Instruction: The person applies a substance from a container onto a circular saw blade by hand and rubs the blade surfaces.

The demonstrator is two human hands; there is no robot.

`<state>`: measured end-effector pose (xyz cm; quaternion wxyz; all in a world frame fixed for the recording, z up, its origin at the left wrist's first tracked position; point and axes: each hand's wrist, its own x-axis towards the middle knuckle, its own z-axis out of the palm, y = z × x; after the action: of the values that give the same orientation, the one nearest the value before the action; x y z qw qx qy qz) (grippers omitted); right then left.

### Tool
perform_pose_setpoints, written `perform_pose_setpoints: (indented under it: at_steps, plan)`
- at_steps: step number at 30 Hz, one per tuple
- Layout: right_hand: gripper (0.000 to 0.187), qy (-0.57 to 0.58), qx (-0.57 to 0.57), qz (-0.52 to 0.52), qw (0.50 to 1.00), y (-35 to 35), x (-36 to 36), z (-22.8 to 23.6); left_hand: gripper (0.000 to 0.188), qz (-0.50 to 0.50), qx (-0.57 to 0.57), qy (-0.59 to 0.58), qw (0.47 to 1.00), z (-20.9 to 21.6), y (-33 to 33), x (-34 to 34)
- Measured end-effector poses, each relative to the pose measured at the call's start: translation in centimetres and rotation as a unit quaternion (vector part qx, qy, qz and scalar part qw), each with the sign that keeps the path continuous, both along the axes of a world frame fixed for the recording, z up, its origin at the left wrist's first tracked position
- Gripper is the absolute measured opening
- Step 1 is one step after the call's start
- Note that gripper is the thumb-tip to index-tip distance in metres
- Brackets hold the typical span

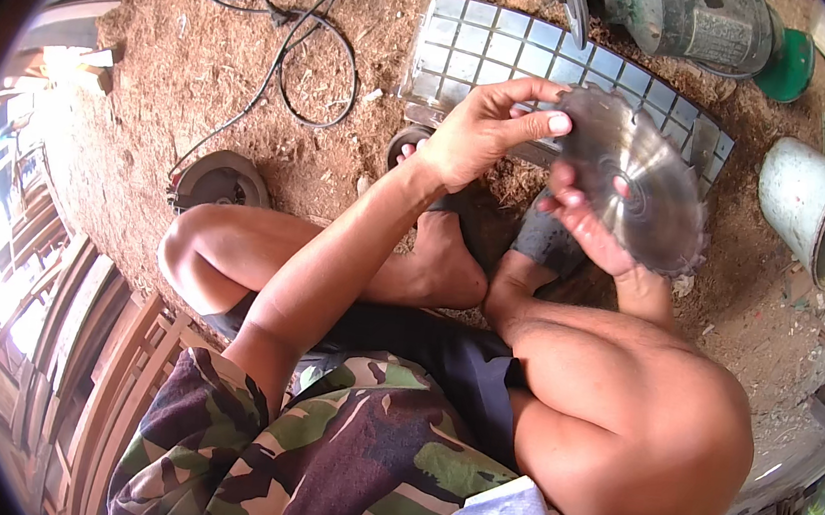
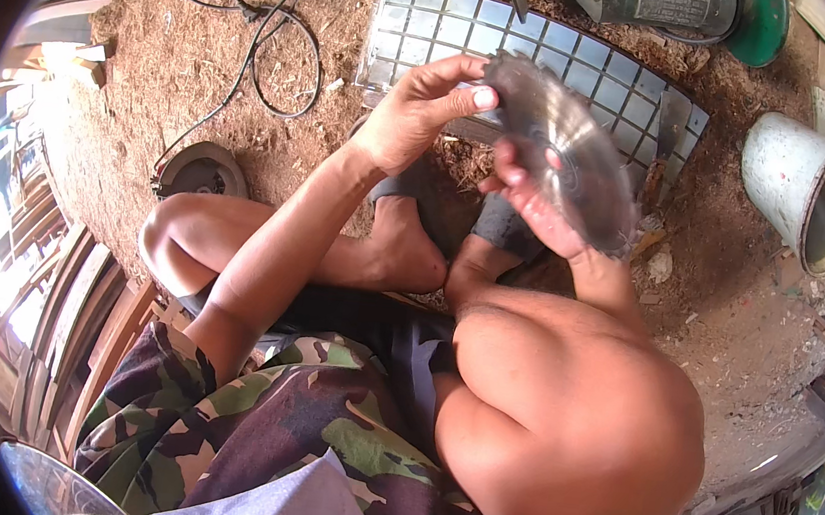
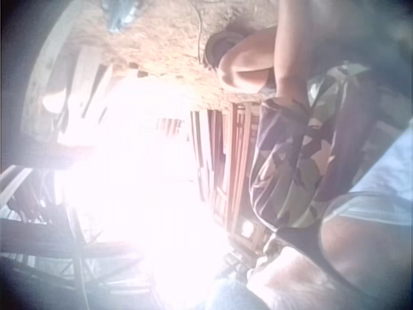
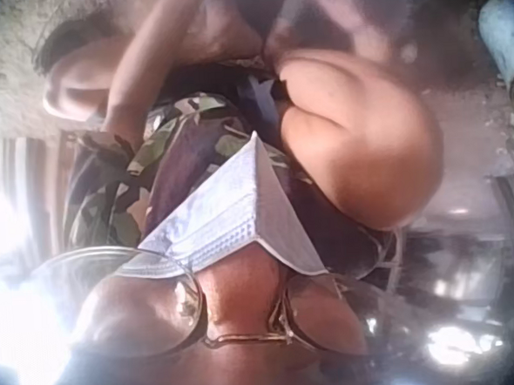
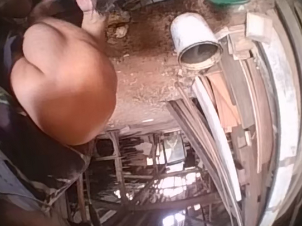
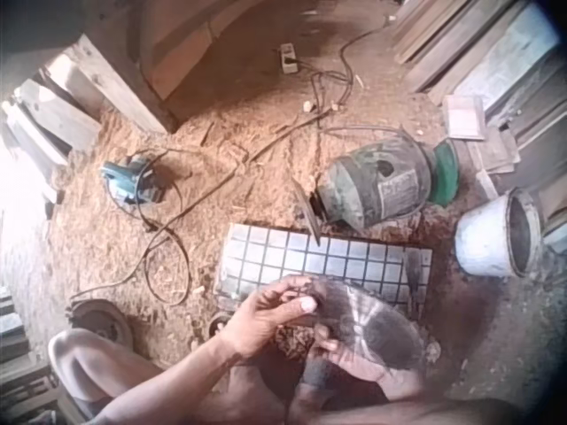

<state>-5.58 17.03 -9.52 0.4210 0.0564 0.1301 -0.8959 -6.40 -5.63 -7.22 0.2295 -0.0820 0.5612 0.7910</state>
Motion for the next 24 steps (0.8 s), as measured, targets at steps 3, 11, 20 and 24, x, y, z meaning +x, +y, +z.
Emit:
perform_pose_setpoints:
  at_steps: [3,11,20,24]
  plan:
    - [0.067,0.024,0.181,-0.039,0.982,2.3,-1.2,1.6,0.051,0.023,0.176,-0.084,0.981,0.8,-1.0,-0.6]
    - [0.05,0.242,0.506,-0.147,0.815,3.1,-4.9,3.6,0.032,0.031,0.077,-0.14,0.987,0.0,-1.6,0.1]
    - [0.03,0.233,0.517,-0.154,0.809,3.7,-6.7,2.0,0.023,0.079,0.019,-0.096,0.992,-1.9,-0.8,-1.2]
    - [0.029,0.235,0.511,-0.164,0.81,3.6,-6.7,1.9,0.027,0.082,0.006,-0.052,0.995,-1.6,-0.3,-1.4]
